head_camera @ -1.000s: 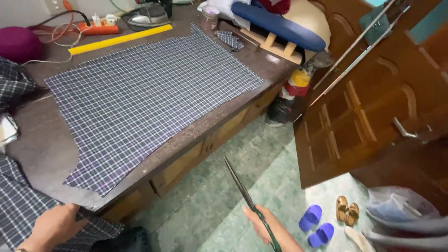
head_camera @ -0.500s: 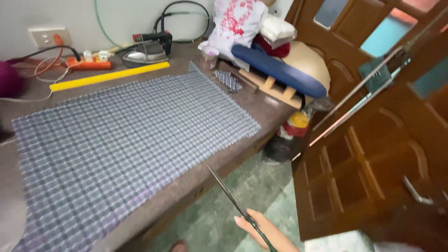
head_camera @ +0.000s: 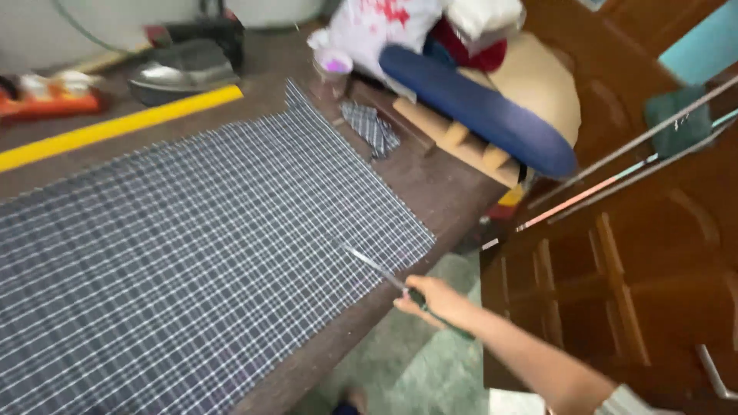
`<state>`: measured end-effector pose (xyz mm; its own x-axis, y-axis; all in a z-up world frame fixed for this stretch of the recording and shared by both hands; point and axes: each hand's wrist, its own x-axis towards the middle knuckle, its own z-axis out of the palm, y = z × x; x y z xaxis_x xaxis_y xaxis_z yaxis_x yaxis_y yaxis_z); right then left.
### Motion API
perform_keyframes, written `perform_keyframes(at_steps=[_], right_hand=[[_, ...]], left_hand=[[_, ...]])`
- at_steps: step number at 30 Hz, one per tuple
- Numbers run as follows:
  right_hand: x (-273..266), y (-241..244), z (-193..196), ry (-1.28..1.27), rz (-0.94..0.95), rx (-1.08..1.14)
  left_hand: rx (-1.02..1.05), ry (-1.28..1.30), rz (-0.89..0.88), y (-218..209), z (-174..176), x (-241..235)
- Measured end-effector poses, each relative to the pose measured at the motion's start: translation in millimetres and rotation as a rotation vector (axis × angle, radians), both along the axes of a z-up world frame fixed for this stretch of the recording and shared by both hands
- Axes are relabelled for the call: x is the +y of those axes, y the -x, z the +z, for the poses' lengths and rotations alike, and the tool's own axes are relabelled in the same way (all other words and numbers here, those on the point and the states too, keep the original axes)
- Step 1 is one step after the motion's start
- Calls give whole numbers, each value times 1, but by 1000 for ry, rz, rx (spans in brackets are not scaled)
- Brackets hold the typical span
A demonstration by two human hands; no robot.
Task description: Cutting a checkered fabric along a marked chalk line using tailor scissors on a workbench.
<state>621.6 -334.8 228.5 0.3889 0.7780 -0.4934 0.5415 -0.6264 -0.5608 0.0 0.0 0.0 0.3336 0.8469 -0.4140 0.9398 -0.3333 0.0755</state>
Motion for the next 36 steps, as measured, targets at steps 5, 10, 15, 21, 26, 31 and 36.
perform_keyframes(at_steps=[5,10,15,21,26,31,36], right_hand=[[3,-76,35,149,49,10],[31,-139,47,257,-68,-160],[75,-212,-2,146,8,-267],[117,-269,-60,135,46,-325],[127,-298,-86,74,71,-221],[129,-304,-99,-6,123,-227],[136,-291,-77,68,29,-190]], left_hand=[[-51,37,-2,-214,96,-77],[-664,250,-359,-366,154,-115],[-564,366,-352,-436,182,-117],[-498,421,-113,-436,187,-112],[-612,268,-70,-414,173,-113],[-586,222,110,-409,197,-121],[-498,258,191,-409,205,-127]])
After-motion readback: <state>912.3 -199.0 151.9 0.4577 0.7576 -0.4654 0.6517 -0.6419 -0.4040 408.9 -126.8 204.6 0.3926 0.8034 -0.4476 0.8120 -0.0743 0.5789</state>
